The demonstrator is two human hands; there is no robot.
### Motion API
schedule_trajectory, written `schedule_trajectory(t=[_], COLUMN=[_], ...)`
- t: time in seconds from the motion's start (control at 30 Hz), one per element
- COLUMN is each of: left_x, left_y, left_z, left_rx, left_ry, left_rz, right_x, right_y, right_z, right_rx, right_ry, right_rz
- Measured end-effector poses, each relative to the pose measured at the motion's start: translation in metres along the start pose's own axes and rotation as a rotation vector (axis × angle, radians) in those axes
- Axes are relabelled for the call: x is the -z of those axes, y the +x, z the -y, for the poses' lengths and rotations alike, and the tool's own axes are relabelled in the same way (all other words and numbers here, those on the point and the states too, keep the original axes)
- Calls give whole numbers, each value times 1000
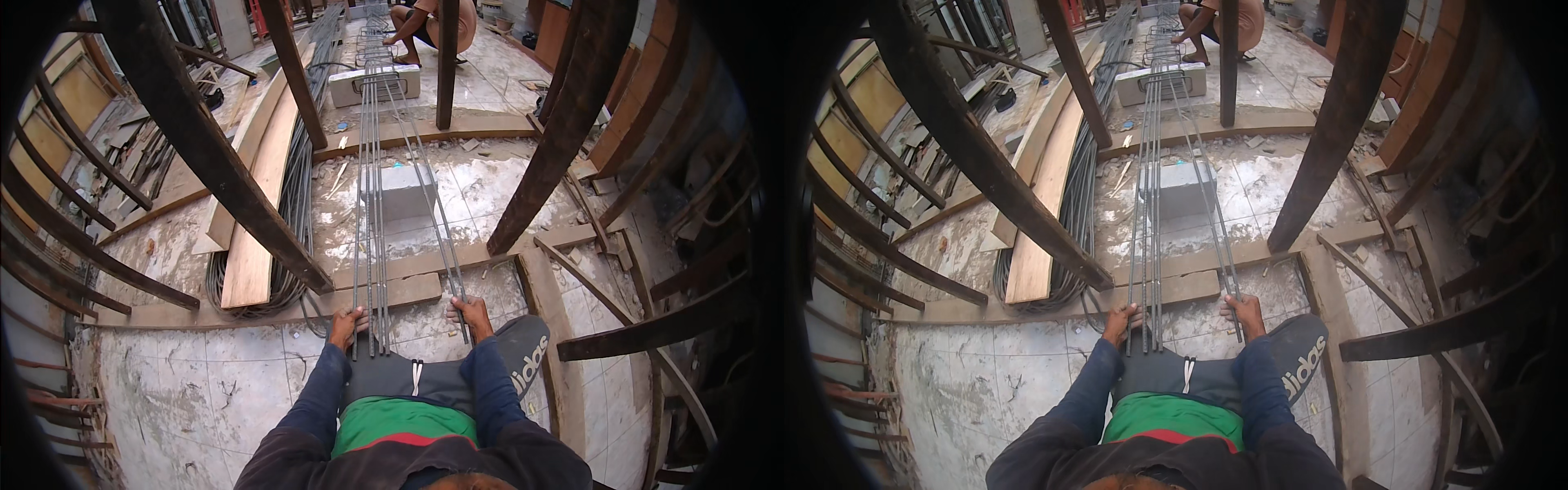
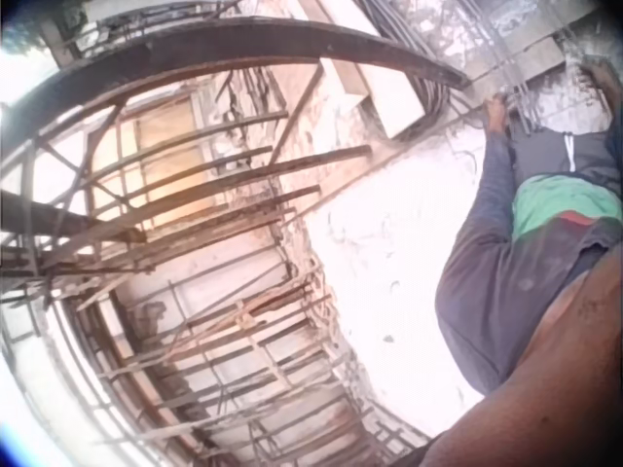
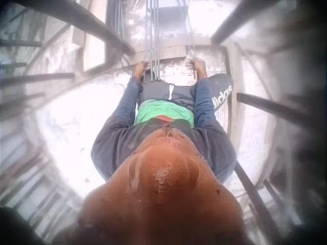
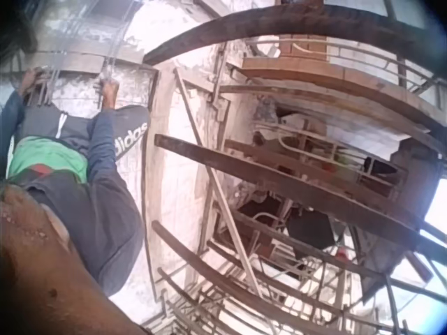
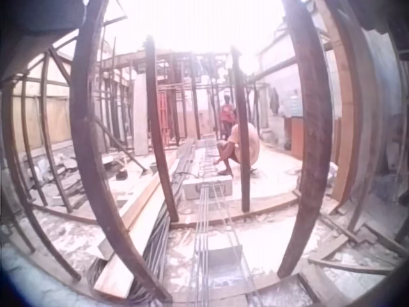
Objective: The person assembles a rebar cage by placing stirrups onto long reinforcement bars and spacing them out by hand.
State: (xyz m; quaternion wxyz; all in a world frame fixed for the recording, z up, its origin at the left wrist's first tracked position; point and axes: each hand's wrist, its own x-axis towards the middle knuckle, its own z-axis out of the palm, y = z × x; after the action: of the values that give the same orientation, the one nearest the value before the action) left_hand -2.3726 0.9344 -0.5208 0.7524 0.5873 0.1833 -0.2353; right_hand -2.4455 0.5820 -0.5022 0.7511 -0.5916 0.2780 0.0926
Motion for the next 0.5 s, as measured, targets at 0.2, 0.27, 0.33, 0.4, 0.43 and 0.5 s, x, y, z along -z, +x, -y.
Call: schedule_trajectory(t=[0.2,0.27,0.33,0.4,0.43,0.5], left_x=[3,-2,-8,-14,-17,-22], left_y=[-4,-7,-13,-17,-18,-18], left_z=[-1,0,-2,-10,-14,-20], left_rx=[34,-7,-12,3,-6,-24], left_ry=[-49,-83,-86,-41,-29,49], left_rz=[70,90,83,7,50,28], right_x=[25,21,14,9,7,6], right_y=[1,0,-1,-2,-3,-3], right_z=[8,5,2,3,4,6], right_rx=[15,-20,21,5,0,5], right_ry=[-76,-41,-27,-22,-37,-57], right_rz=[-53,-7,-33,-13,-33,-33])
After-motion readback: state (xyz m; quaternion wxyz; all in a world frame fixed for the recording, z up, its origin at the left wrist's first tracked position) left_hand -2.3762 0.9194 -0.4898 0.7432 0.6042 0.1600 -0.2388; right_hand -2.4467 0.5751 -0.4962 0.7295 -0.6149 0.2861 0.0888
